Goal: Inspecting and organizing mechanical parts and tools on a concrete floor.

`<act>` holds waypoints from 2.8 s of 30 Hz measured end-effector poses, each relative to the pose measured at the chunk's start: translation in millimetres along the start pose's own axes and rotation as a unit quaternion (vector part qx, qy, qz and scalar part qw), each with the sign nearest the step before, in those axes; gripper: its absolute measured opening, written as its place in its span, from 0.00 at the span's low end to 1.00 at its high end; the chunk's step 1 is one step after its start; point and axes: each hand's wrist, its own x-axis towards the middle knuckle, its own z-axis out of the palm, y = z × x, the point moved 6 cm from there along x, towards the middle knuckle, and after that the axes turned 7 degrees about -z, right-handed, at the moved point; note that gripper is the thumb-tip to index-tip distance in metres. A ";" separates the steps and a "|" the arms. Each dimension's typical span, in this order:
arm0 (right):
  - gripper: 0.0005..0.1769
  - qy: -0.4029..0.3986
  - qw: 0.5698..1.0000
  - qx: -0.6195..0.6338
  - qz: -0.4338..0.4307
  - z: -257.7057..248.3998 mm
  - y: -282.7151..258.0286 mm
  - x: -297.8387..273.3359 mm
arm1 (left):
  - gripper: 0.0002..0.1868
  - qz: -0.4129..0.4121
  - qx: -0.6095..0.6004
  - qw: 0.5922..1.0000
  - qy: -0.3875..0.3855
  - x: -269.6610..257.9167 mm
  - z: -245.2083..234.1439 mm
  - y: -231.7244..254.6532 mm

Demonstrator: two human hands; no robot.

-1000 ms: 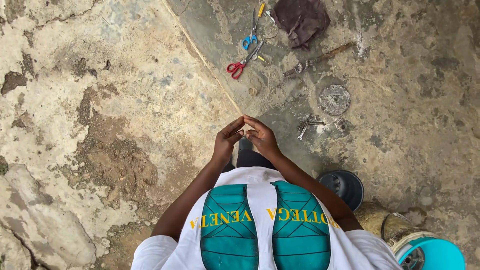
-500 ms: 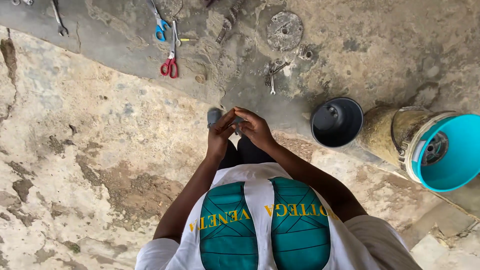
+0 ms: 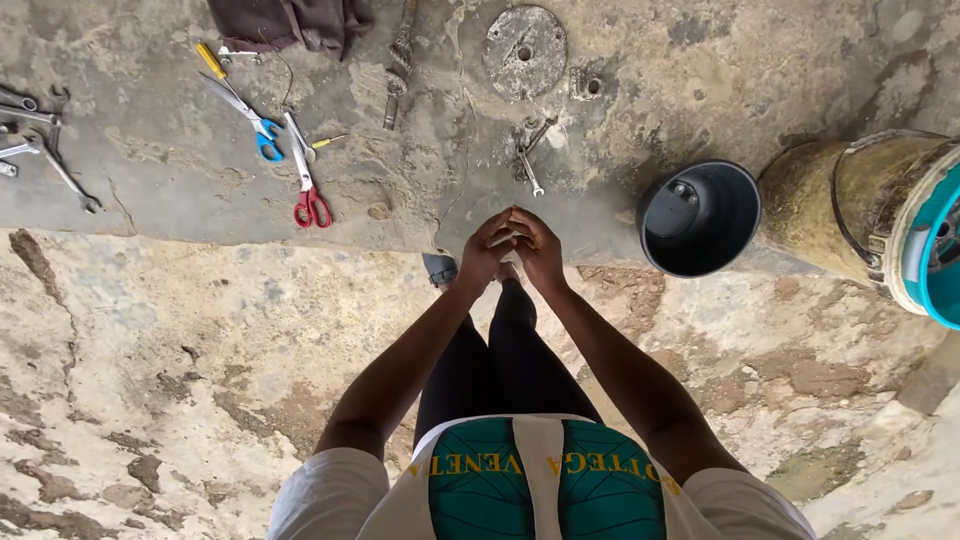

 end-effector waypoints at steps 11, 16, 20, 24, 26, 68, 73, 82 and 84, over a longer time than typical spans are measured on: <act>0.19 0.203 0.924 -0.322 0.037 -102.9 196.4 116.1 | 0.36 -0.003 0.205 0.974 0.095 205.9 -49.4 -144.5; 0.22 0.169 0.890 -0.423 -0.018 -101.7 195.3 135.8 | 0.34 -0.016 0.195 0.973 0.124 232.8 -52.7 -154.8; 0.14 0.163 0.879 -0.449 -0.006 -95.5 192.8 145.0 | 0.31 -0.026 0.117 0.988 0.103 253.2 -62.5 -187.8; 0.06 0.166 0.862 -0.480 0.014 -94.7 197.7 145.8 | 0.28 -0.054 0.037 0.993 0.100 258.4 -71.6 -224.1; 0.07 0.163 0.865 -0.474 -0.004 -100.3 217.4 145.3 | 0.27 -0.069 0.016 0.993 0.099 251.7 -71.9 -223.0; 0.06 0.213 0.973 -0.063 0.065 -79.4 241.2 110.7 | 0.13 0.057 -0.270 0.961 0.020 97.8 -118.9 -8.3; 0.05 0.237 0.964 -0.104 0.058 -93.9 266.2 129.3 | 0.13 0.048 -0.270 0.961 0.024 95.7 -116.5 -12.1; 0.17 0.327 0.867 -0.356 0.119 -104.7 234.5 173.0 | 0.13 0.019 -0.261 0.964 0.043 92.1 -120.1 -22.4; 0.17 0.325 0.854 -0.386 0.125 -113.0 249.5 180.5 | 0.13 0.010 -0.264 0.963 0.046 91.9 -122.1 -26.4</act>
